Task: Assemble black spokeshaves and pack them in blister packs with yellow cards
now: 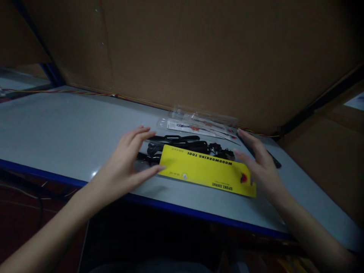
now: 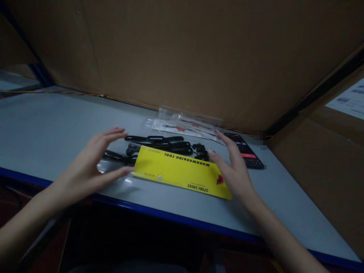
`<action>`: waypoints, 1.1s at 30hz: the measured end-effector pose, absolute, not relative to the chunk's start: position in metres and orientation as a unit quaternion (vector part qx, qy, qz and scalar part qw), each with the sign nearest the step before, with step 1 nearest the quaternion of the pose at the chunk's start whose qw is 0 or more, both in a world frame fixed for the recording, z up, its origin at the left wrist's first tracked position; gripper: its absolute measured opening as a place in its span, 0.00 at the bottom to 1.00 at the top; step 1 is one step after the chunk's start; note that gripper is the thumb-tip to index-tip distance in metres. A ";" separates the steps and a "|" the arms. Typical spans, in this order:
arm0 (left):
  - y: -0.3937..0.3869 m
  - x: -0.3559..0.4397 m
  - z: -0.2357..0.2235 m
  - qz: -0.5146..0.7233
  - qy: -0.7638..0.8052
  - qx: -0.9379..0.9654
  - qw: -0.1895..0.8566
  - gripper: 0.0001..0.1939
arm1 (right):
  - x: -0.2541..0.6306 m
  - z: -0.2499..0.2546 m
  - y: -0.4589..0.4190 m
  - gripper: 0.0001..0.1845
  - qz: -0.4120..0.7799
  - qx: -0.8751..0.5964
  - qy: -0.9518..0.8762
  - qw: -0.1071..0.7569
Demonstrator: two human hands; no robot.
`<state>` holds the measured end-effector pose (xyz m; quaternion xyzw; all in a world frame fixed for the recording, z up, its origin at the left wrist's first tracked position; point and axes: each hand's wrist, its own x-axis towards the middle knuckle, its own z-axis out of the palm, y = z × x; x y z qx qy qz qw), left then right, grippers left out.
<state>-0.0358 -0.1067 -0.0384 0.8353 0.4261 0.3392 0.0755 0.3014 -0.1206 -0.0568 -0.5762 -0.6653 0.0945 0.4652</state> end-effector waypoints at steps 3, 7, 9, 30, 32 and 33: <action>-0.095 -0.054 -0.036 0.365 0.533 0.752 0.126 0.33 | 0.314 -0.073 -0.116 0.22 0.240 -0.617 -0.503 0.556; -0.082 -0.062 -0.047 0.357 0.578 0.687 0.259 0.35 | 0.301 -0.075 -0.128 0.21 0.296 -0.603 -0.450 0.588; -0.080 -0.058 -0.050 0.368 0.567 0.675 0.295 0.36 | 0.287 -0.071 -0.132 0.18 0.317 -0.580 -0.418 0.623; -0.078 -0.062 -0.036 0.294 0.507 0.757 0.290 0.22 | 0.259 -0.047 -0.111 0.23 0.368 -0.501 -0.699 0.354; -0.084 -0.062 -0.028 0.290 0.483 0.776 0.286 0.20 | 0.262 -0.043 -0.115 0.22 0.336 -0.498 -0.748 0.281; -0.087 -0.061 -0.023 0.287 0.471 0.786 0.279 0.19 | 0.263 -0.041 -0.118 0.18 0.313 -0.496 -0.762 0.275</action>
